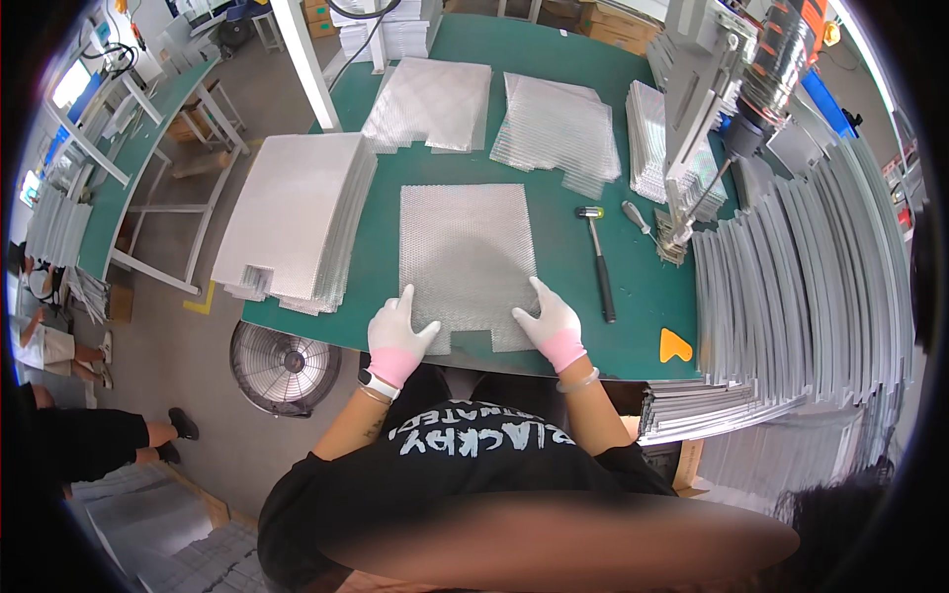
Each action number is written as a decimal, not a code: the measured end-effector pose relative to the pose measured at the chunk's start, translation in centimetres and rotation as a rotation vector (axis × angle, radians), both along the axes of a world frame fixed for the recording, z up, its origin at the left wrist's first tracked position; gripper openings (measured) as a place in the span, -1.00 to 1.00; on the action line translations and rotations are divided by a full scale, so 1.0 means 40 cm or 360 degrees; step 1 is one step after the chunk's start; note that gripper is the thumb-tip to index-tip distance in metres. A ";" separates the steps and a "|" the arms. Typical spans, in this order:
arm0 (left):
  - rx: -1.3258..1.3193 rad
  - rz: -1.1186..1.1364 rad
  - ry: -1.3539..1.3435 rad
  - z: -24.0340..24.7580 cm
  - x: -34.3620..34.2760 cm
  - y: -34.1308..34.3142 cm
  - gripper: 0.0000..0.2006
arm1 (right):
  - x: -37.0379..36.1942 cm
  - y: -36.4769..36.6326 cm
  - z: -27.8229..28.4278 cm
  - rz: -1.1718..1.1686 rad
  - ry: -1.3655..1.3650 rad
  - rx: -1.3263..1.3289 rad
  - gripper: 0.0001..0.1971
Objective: Assembling metal mesh panels into frames using an electric screwdriver and a hammer on a factory workbench.
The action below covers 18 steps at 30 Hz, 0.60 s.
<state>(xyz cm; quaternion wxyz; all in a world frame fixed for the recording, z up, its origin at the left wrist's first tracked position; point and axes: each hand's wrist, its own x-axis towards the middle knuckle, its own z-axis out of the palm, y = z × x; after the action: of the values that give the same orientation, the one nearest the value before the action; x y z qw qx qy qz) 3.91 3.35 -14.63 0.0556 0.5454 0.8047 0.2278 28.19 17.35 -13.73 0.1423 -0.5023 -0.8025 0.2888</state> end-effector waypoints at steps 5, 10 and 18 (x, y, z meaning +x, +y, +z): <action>0.0062 -0.0022 0.0007 -0.018 -0.006 -0.003 -0.23 | -0.002 0.005 -0.012 -0.0011 -0.0051 -0.0022 -0.32; -0.0031 -0.0011 -0.0012 -0.002 -0.009 0.010 -0.21 | 0.006 0.030 0.000 0.0146 -0.0274 0.0022 -0.32; -0.0297 0.0022 0.0216 0.083 -0.007 0.024 -0.30 | 0.170 0.410 0.087 -0.0463 0.0051 0.0691 -0.65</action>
<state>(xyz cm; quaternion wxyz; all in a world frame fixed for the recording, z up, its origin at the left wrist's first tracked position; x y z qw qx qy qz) 3.63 4.33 -11.31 0.0499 0.5465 0.8281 0.1147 34.98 33.74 -10.24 0.2996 -0.5654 -0.7627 0.0943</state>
